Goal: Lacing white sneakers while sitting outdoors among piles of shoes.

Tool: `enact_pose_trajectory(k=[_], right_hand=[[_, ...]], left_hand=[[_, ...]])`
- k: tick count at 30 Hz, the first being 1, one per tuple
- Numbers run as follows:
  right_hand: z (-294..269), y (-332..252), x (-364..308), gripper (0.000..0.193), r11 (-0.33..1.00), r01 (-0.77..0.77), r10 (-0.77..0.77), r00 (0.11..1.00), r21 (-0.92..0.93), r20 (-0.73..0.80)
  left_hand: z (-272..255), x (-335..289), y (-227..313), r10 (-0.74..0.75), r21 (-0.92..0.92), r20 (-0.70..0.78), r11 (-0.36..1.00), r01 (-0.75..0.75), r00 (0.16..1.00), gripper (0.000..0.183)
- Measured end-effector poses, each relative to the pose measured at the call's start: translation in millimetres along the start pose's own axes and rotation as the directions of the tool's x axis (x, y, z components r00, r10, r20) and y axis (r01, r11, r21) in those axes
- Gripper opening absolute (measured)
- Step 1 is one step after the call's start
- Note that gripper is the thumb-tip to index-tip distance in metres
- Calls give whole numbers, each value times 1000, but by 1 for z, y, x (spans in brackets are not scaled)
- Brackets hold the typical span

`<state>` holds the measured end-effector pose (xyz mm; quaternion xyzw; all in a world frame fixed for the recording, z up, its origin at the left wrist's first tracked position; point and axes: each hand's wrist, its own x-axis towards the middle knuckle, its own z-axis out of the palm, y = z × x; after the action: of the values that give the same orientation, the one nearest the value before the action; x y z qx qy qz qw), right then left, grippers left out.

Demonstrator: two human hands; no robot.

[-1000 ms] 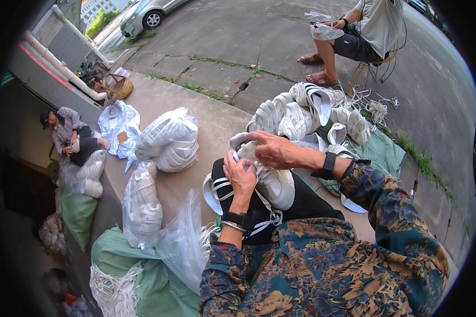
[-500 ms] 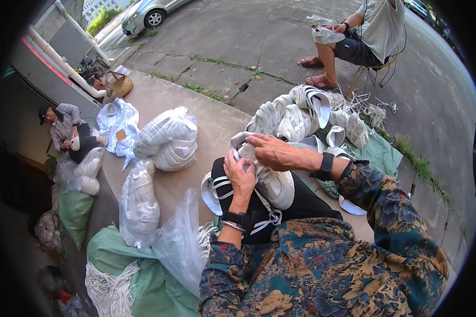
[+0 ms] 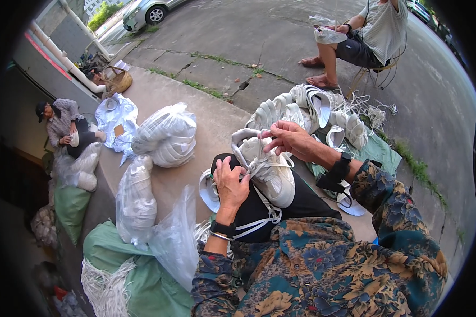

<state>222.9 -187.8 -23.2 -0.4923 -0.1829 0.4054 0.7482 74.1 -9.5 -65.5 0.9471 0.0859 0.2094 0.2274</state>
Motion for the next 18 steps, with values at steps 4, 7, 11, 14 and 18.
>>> enact_pose_trajectory(k=[4,7,11,14,18], right_hand=[[3,3,8,14,952,-172,171,985,253,25],[-18,-12,10,7,952,-139,155,987,274,-39],[-52,-35,1,10,967,-49,107,969,249,-224],[-57,-34,-1,9,959,-24,95,965,281,-244],[-62,-33,0,5,950,-24,126,941,310,-313]], left_hand=[[0,-1,-1,50,79,6,996,-50,999,12],[1,1,0,122,120,-33,986,-117,992,11],[4,6,6,105,44,-57,994,-103,993,12],[4,11,10,109,48,-33,993,-108,993,12],[-3,8,-2,71,126,-81,990,-61,994,12]])
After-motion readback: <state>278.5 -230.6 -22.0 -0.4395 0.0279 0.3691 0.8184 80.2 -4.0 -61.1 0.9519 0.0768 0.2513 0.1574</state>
